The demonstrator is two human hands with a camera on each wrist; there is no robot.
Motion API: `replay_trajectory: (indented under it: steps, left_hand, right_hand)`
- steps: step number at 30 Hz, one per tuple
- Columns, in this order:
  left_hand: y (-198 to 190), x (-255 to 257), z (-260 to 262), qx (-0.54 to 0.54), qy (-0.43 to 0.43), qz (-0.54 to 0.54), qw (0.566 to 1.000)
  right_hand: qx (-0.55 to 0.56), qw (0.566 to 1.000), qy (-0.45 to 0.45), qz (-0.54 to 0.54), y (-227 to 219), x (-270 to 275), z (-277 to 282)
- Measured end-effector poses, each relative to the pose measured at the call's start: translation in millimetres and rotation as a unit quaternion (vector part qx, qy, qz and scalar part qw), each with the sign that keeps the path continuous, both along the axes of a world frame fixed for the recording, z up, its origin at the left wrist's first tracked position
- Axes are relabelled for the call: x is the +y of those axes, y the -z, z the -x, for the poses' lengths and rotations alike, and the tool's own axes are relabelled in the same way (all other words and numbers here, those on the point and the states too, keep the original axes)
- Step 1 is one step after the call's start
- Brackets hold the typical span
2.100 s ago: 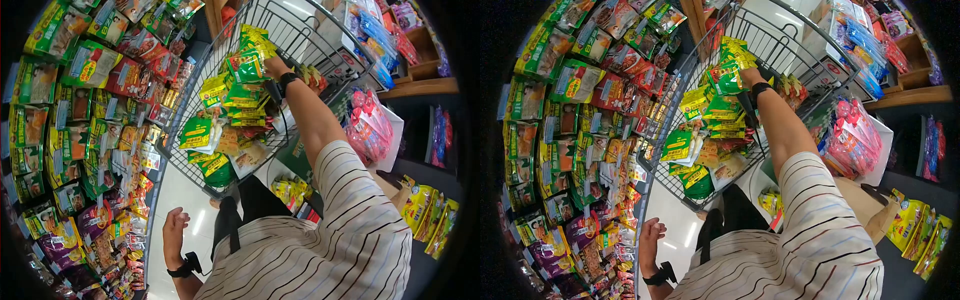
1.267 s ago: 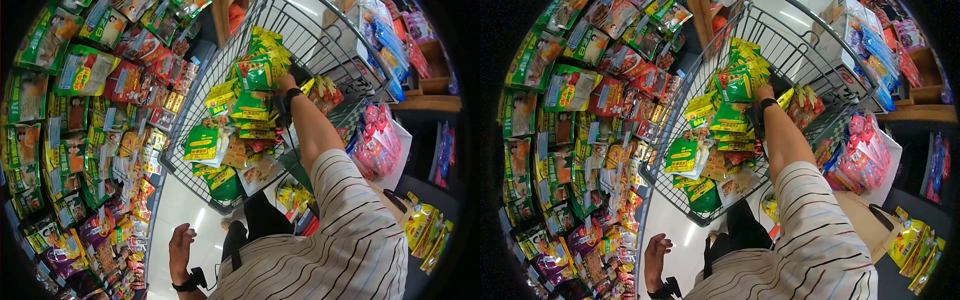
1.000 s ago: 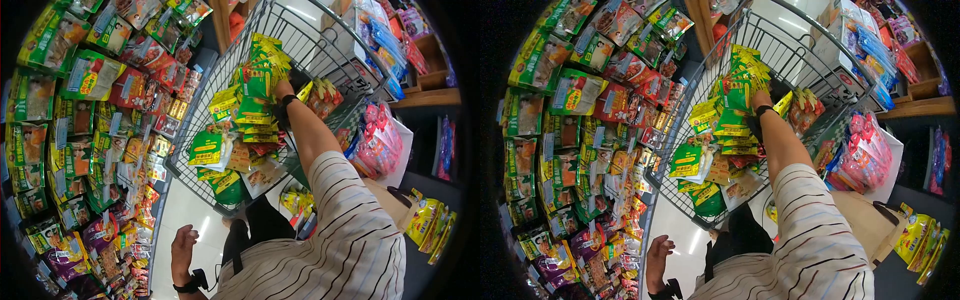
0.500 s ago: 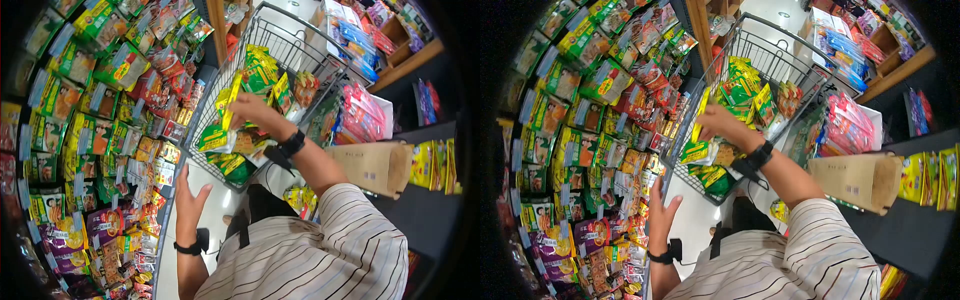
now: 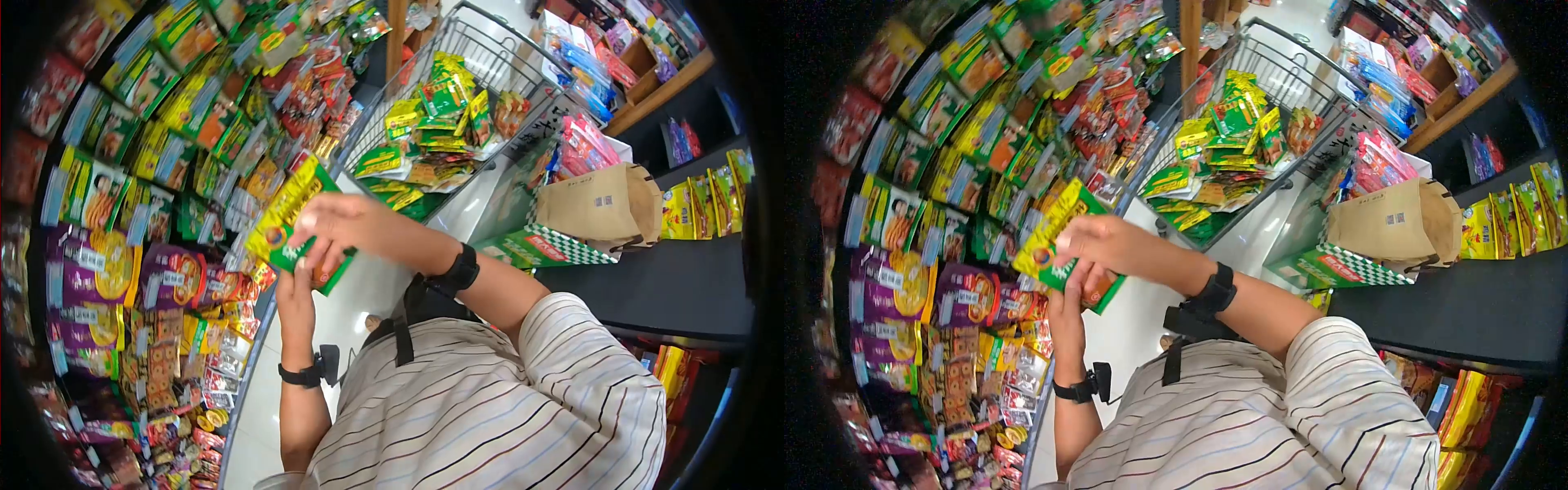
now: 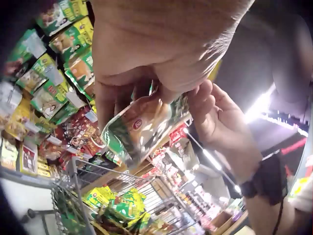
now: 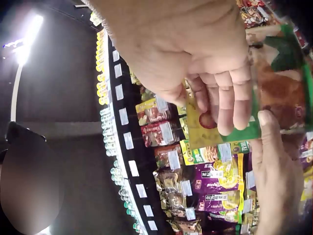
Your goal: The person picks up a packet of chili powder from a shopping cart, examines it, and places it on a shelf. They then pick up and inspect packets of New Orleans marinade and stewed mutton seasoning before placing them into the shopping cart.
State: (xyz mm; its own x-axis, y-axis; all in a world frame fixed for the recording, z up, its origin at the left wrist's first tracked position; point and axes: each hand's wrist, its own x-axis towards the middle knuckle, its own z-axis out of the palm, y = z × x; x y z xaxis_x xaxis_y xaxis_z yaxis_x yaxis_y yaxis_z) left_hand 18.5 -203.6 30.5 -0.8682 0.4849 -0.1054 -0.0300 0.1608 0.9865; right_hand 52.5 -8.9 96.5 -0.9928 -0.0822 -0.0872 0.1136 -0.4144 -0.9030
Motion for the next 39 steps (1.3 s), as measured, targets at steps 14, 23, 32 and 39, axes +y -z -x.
replay_trajectory:
  steps: [14, 23, 32, 39]
  left_hand:
    - [-21, -101, -18, -0.170, -0.067, -0.175, 0.967]
    - [-9, -111, -20, -0.130, -0.078, -0.203, 0.967]
    - [-22, -116, -28, -0.134, -0.080, -0.164, 0.974]
    - [-18, -117, -32, -0.123, -0.077, -0.162, 0.976]
  right_hand:
    - [0.018, 0.964, 0.024, -0.263, 24, -49, -12]
    - [0.004, 0.968, -0.012, -0.249, 18, -64, -11]
    - [0.001, 0.968, 0.015, -0.249, 19, -71, -19]
    - [-0.008, 0.976, 0.033, -0.213, 21, -77, -24]
